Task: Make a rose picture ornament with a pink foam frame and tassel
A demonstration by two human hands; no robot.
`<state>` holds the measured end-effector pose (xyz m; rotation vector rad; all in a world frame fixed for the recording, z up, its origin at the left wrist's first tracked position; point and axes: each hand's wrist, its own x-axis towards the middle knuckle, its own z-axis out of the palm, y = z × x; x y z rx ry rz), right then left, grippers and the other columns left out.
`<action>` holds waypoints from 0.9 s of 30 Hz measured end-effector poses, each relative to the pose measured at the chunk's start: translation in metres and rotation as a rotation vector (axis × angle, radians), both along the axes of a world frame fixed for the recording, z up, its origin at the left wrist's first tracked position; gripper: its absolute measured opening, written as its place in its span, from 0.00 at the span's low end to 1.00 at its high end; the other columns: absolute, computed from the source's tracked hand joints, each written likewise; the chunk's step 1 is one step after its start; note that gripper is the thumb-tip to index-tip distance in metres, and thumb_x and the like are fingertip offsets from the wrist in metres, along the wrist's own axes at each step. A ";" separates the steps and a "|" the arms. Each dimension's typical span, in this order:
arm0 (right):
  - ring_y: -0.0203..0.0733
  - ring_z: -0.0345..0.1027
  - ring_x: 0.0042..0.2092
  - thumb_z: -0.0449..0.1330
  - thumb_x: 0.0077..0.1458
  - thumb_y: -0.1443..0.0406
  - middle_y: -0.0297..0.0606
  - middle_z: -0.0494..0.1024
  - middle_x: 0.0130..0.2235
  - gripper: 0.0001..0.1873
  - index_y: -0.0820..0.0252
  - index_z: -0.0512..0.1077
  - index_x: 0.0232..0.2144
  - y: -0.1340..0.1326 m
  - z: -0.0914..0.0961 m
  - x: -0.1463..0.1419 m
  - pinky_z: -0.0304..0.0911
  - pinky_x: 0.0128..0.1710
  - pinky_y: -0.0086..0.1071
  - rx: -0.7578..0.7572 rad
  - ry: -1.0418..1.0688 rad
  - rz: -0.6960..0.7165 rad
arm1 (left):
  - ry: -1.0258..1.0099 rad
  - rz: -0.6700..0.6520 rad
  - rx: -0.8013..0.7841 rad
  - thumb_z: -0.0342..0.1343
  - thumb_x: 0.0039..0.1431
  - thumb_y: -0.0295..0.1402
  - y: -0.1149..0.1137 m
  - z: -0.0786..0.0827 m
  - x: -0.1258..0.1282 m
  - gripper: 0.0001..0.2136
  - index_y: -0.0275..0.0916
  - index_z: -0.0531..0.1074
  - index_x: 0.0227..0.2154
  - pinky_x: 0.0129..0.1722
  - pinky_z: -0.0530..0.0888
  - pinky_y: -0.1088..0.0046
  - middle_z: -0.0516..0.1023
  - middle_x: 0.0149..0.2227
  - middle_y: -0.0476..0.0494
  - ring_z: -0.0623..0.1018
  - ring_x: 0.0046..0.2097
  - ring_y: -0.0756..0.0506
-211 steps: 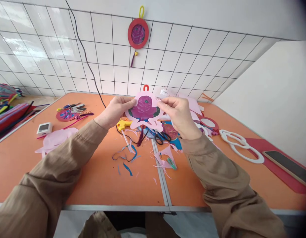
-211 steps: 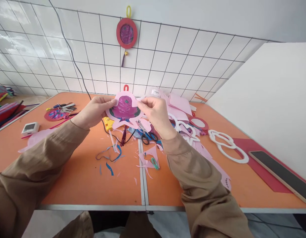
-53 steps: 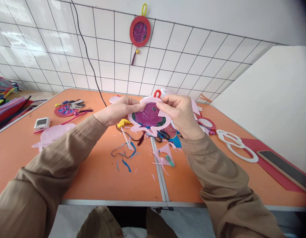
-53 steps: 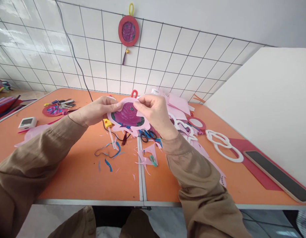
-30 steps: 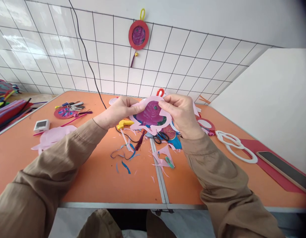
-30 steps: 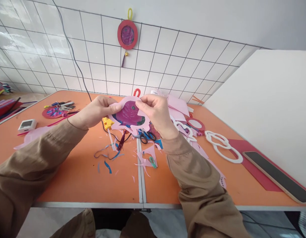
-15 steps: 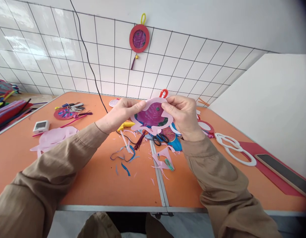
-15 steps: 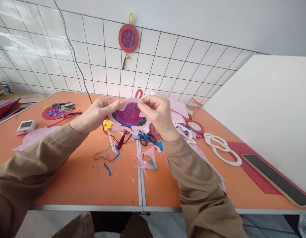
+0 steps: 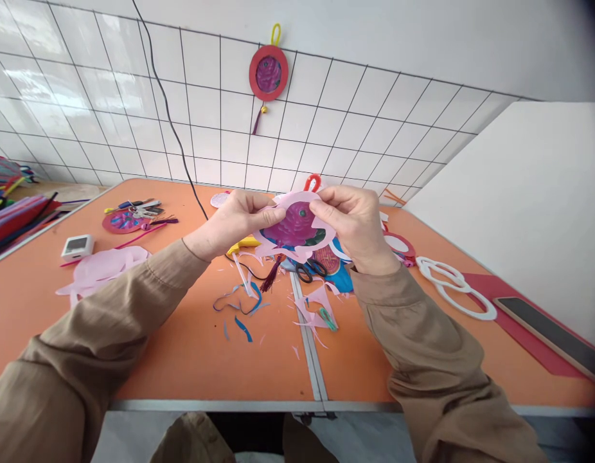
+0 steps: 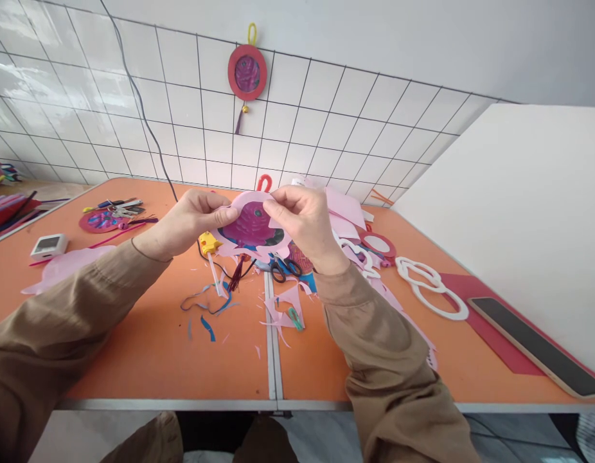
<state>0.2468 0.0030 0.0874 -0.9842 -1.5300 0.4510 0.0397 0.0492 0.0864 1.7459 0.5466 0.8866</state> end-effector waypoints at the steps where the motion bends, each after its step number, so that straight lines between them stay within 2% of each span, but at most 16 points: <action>1: 0.40 0.69 0.27 0.73 0.49 0.52 0.34 0.77 0.24 0.16 0.52 0.76 0.22 -0.001 0.001 0.000 0.66 0.26 0.37 0.001 -0.009 -0.003 | -0.004 0.004 0.009 0.71 0.53 0.51 -0.001 0.000 0.000 0.22 0.34 0.76 0.22 0.27 0.74 0.74 0.78 0.24 0.44 0.77 0.26 0.49; 7: 0.40 0.69 0.27 0.72 0.50 0.55 0.34 0.78 0.25 0.14 0.53 0.76 0.22 -0.005 0.002 -0.002 0.65 0.26 0.36 -0.005 -0.020 0.001 | -0.037 -0.011 -0.015 0.74 0.48 0.49 -0.002 0.001 0.002 0.22 0.34 0.76 0.23 0.26 0.72 0.75 0.77 0.24 0.45 0.75 0.26 0.50; 15: 0.39 0.67 0.27 0.70 0.50 0.60 0.33 0.77 0.24 0.10 0.54 0.76 0.22 -0.004 0.002 -0.002 0.63 0.26 0.35 -0.018 -0.013 0.026 | -0.036 -0.002 -0.037 0.75 0.47 0.46 -0.002 0.000 0.003 0.19 0.33 0.78 0.27 0.26 0.74 0.74 0.80 0.26 0.44 0.78 0.27 0.48; 22: 0.37 0.68 0.27 0.67 0.52 0.62 0.33 0.77 0.24 0.08 0.56 0.75 0.23 -0.005 -0.002 -0.005 0.64 0.27 0.34 -0.024 -0.018 0.047 | -0.071 -0.038 -0.042 0.73 0.49 0.51 -0.007 0.004 0.004 0.23 0.33 0.78 0.27 0.25 0.73 0.75 0.79 0.25 0.45 0.76 0.27 0.50; 27: 0.38 0.68 0.28 0.69 0.54 0.60 0.34 0.76 0.25 0.12 0.56 0.75 0.23 -0.003 -0.005 -0.006 0.65 0.27 0.35 -0.004 -0.046 0.066 | -0.008 0.023 0.038 0.70 0.51 0.56 -0.007 0.003 0.003 0.26 0.33 0.75 0.23 0.23 0.66 0.77 0.73 0.23 0.47 0.71 0.25 0.52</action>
